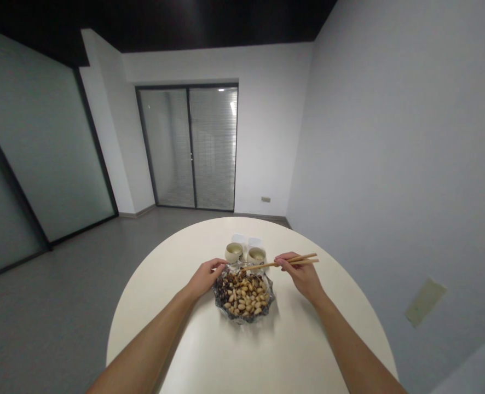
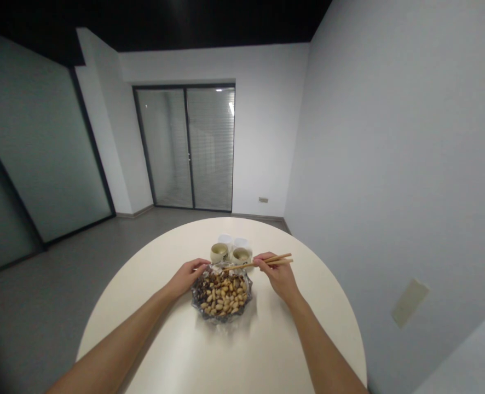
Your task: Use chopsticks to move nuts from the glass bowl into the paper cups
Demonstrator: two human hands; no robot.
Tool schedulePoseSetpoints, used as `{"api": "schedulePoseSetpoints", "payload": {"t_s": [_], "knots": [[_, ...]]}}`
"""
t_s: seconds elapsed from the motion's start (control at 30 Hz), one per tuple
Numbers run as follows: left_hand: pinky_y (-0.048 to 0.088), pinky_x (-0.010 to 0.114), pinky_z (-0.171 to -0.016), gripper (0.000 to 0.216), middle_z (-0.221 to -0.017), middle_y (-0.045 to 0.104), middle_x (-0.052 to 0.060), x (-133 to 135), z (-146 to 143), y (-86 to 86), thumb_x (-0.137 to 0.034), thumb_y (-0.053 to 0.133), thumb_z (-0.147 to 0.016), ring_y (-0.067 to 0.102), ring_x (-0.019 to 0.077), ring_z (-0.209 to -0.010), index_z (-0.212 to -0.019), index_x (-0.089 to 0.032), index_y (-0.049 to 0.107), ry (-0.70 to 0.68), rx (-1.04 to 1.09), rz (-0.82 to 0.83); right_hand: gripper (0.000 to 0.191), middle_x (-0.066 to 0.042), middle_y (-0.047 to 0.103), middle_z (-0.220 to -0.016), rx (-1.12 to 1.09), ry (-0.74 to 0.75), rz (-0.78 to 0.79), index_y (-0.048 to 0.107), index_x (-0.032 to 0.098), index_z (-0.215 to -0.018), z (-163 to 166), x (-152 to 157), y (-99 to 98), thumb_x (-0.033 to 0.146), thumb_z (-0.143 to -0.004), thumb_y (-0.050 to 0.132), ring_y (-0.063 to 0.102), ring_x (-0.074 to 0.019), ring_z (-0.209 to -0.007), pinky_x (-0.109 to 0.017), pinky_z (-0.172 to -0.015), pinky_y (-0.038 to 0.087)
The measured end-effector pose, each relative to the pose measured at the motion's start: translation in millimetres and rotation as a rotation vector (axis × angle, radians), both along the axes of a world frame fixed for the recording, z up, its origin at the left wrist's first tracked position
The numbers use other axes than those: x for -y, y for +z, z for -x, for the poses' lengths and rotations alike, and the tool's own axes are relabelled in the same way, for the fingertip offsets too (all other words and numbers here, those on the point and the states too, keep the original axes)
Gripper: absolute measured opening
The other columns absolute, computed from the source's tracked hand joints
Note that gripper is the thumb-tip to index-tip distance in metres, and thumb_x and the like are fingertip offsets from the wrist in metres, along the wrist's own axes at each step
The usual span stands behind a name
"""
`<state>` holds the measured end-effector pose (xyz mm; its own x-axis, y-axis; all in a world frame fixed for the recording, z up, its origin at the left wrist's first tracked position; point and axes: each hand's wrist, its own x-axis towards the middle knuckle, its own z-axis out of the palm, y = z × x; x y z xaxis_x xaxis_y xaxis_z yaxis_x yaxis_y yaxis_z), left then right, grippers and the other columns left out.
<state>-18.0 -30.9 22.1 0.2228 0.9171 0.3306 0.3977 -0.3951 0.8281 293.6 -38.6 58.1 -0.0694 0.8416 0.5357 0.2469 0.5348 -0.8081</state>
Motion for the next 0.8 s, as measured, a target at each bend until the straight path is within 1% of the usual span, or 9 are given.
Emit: {"api": "schedulePoseSetpoints", "payload": {"t_s": [0.2,0.33,0.53,0.8], "knots": [[0.049,0.037,-0.093,0.034,-0.106,0.075,0.007,-1.2,0.5,-1.1,-0.043,0.051,-0.090,0.067,0.0250,-0.099,-0.104,-0.019,0.071,0.000,-0.002,-0.013,0.034,-0.007,0.073,-0.077,-0.048,-0.077,-0.054,0.074,0.019,-0.081,-0.9,2.6,6.8,0.053,-0.079,0.072,0.063,-0.0193,-0.065,-0.033,-0.059,0.055],[0.050,0.037,-0.093,0.035,-0.106,0.075,0.007,-2.4,1.2,-3.6,-0.044,0.051,-0.090,0.067,0.0250,-0.098,-0.105,-0.019,0.072,-0.004,0.002,-0.014,0.032,-0.008,0.073,-0.080,-0.107,-0.112,-0.097,0.075,0.020,-0.081,-1.8,2.8,9.1,0.051,-0.078,0.072,0.064,-0.0199,-0.067,-0.033,-0.059,0.055],[0.050,0.037,-0.092,0.036,-0.106,0.074,0.007,-4.3,1.6,-6.4,-0.043,0.051,-0.090,0.067,0.0249,-0.099,-0.107,-0.018,0.071,-0.009,0.000,-0.012,0.030,-0.008,0.074,-0.081,-0.131,-0.178,-0.163,0.074,0.020,-0.080,-1.9,1.9,9.5,0.050,-0.079,0.071,0.065,-0.0206,-0.069,-0.034,-0.060,0.055],[0.050,0.038,-0.093,0.036,-0.107,0.074,0.008,-1.9,2.0,-3.2,-0.044,0.051,-0.090,0.066,0.0254,-0.099,-0.106,-0.018,0.071,-0.010,0.006,-0.009,0.029,-0.008,0.073,-0.086,-0.200,-0.269,-0.170,0.074,0.020,-0.083,2.8,1.2,4.9,0.049,-0.081,0.070,0.067,-0.0226,-0.077,-0.037,-0.065,0.059]]}}
